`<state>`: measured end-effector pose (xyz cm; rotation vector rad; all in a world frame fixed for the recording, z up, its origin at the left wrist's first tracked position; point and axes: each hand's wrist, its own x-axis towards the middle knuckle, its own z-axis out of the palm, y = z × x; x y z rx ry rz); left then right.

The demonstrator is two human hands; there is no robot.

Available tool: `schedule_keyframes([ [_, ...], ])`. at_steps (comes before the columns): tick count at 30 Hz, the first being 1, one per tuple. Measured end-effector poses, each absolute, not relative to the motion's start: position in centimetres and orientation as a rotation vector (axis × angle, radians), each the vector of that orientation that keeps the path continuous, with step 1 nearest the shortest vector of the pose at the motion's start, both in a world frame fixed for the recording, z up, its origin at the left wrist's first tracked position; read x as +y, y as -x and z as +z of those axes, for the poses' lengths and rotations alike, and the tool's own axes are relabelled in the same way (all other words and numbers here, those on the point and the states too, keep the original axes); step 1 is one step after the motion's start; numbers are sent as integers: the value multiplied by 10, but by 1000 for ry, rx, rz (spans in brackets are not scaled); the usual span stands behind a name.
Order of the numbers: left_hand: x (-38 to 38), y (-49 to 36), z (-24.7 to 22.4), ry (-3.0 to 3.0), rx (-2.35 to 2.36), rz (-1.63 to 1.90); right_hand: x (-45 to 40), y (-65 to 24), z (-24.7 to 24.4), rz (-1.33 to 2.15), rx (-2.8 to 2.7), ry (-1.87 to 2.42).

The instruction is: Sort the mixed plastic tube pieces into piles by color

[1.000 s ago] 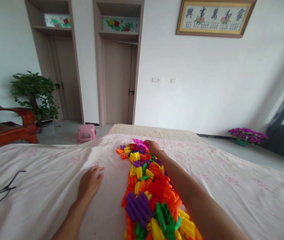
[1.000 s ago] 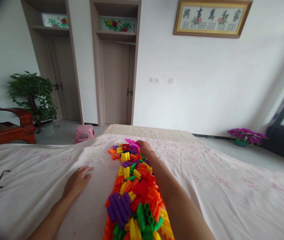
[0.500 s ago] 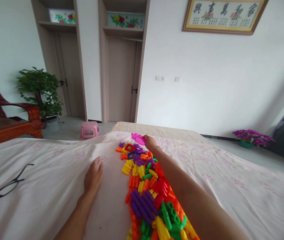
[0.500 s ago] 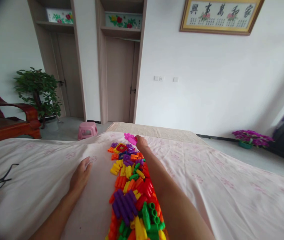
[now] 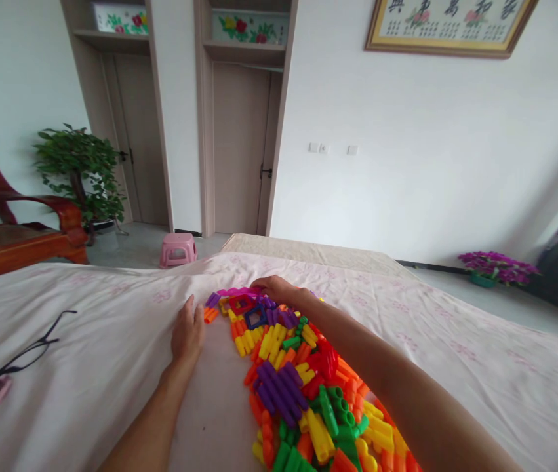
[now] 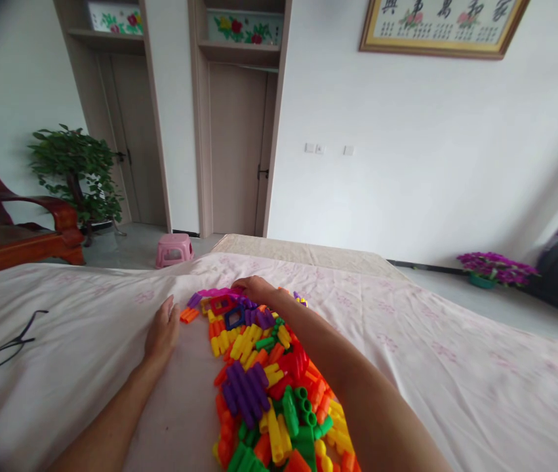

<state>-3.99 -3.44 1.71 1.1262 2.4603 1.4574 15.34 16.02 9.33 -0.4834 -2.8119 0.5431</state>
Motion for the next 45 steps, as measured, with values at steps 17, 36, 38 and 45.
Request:
schedule_keyframes([
  [17,-21,2,28,-1629,1889,1334,153,-335,81,162,-2239,1577],
  [36,-158,-135,82,-2884,1197,577,78,-434,75,219,-1915,1591],
  [38,-178,-143,70,-3078,1091,528,66,-445,60,221,-1914,1601],
  [45,-154,-161,77,-3209,1173,439,23,-416,52,322,-1990,1403],
])
